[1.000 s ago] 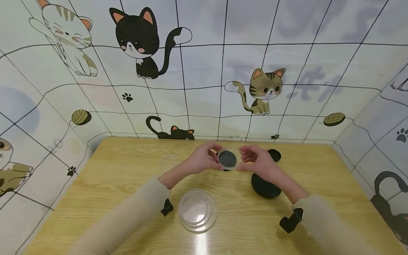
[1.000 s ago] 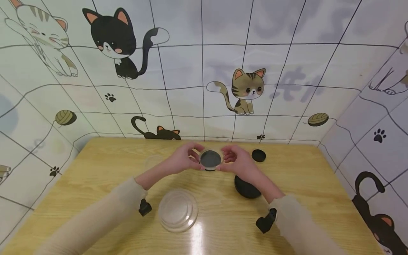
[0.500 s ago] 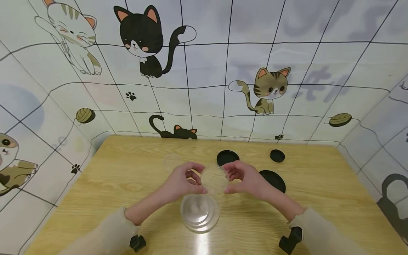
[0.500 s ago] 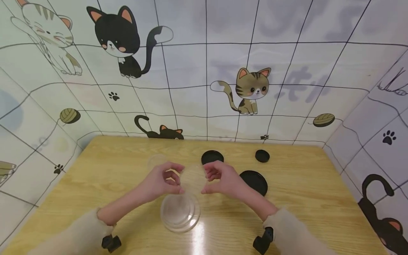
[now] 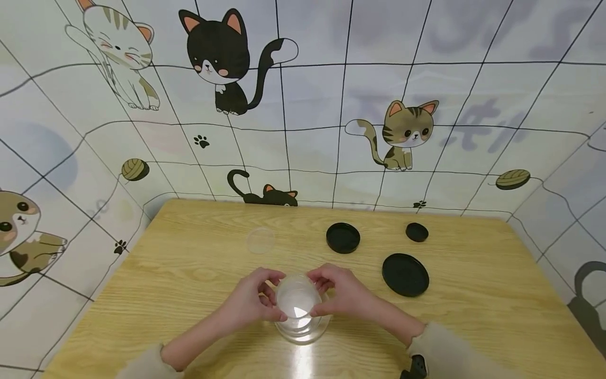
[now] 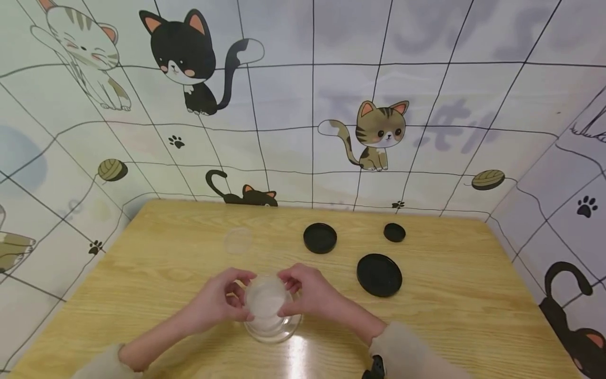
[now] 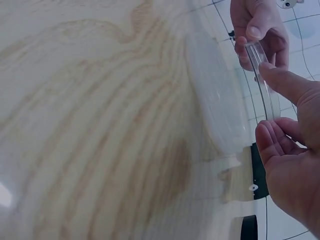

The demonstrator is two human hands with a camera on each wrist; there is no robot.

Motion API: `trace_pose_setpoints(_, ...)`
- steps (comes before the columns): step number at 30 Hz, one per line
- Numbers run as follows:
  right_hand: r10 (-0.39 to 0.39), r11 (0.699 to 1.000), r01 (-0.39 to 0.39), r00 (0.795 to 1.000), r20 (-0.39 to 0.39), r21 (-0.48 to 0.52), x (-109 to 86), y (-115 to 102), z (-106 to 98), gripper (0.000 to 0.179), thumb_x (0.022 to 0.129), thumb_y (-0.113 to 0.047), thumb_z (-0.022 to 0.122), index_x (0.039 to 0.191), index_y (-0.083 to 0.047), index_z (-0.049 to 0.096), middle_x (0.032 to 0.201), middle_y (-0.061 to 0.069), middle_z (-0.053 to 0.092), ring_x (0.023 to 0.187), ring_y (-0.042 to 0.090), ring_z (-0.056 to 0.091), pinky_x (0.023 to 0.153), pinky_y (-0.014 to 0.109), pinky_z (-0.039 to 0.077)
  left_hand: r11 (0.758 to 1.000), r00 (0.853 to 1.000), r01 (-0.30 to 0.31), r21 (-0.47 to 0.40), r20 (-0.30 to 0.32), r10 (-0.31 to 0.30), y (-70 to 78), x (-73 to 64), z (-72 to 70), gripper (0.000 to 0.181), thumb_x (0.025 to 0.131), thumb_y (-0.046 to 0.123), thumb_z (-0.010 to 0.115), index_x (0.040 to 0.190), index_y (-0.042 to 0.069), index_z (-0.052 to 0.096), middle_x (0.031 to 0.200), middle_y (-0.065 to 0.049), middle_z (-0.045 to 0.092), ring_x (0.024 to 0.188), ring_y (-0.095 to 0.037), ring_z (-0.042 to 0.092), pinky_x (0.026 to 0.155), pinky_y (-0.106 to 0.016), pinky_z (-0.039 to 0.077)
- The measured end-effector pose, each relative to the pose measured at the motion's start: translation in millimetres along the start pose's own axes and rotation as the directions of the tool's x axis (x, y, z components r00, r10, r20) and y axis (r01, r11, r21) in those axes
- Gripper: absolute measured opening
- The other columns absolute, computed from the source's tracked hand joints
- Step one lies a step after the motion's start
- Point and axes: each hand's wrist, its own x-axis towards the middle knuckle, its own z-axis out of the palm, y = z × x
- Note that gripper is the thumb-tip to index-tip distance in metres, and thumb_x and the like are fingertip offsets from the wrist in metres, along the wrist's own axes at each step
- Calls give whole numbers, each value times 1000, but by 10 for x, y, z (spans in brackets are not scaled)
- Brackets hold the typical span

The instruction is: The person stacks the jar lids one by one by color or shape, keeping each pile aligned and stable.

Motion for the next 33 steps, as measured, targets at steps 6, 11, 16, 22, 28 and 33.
trace_pose_setpoints(6, 23, 997, -24, 1000, -7, -76, 23, 21, 111, 63, 68, -8, 96, 123, 3, 68, 94, -1, 59, 77, 10, 56, 69, 24, 53, 995, 1000, -23, 98, -2, 23, -120, -51, 44, 73, 66, -1, 94, 129, -6, 59, 112, -12, 55, 78, -14, 60, 66, -25, 56)
trace_pose_setpoints(11, 47, 995, -47, 999, -1, -85, 25, 42, 155, 64, 68, -7, 96, 124, 3, 67, 92, -1, 57, 76, 9, 55, 67, 23, 51, 991, 999, -36, 132, 3, 35, -155, -72, 71, 73, 67, -1, 95, 130, -7, 58, 111, -11, 54, 78, -13, 60, 67, -25, 57)
trace_pose_setpoints(16, 59, 994, -59, 998, -6, -91, 0, 52, 198, 65, 69, -5, 95, 126, 1, 66, 98, -2, 57, 80, 9, 56, 70, 23, 52, 986, 998, -55, 160, -5, 56, -185, -76, 92, 72, 65, 0, 95, 128, -7, 59, 108, -9, 55, 76, -10, 59, 66, -24, 56)
trace_pose_setpoints(22, 60, 992, -61, 998, -10, -106, -18, 50, 214, 62, 68, -3, 94, 124, 1, 67, 99, 0, 58, 81, 9, 57, 71, 23, 51, 976, 999, -52, 210, -6, 54, -179, -68, 112, 71, 65, 2, 96, 126, -8, 61, 107, -8, 56, 75, -9, 57, 64, -22, 53)
trace_pose_setpoints(28, 62, 989, -60, 998, 6, -139, -14, 45, 203, 62, 68, -4, 94, 123, 1, 67, 98, 0, 59, 82, 8, 56, 73, 24, 51, 971, 999, -50, 234, 21, 47, -155, -72, 110, 72, 66, 3, 96, 127, -10, 60, 109, -9, 55, 76, -10, 56, 64, -21, 51)
trace_pose_setpoints(33, 68, 985, -64, 998, 18, -159, -5, 25, 203, 61, 69, -4, 94, 123, 1, 66, 99, -1, 57, 82, 8, 56, 73, 24, 51, 967, 999, -52, 248, 26, 47, -138, -70, 109, 72, 65, 3, 96, 126, -10, 60, 107, -8, 54, 75, -10, 55, 63, -21, 50)
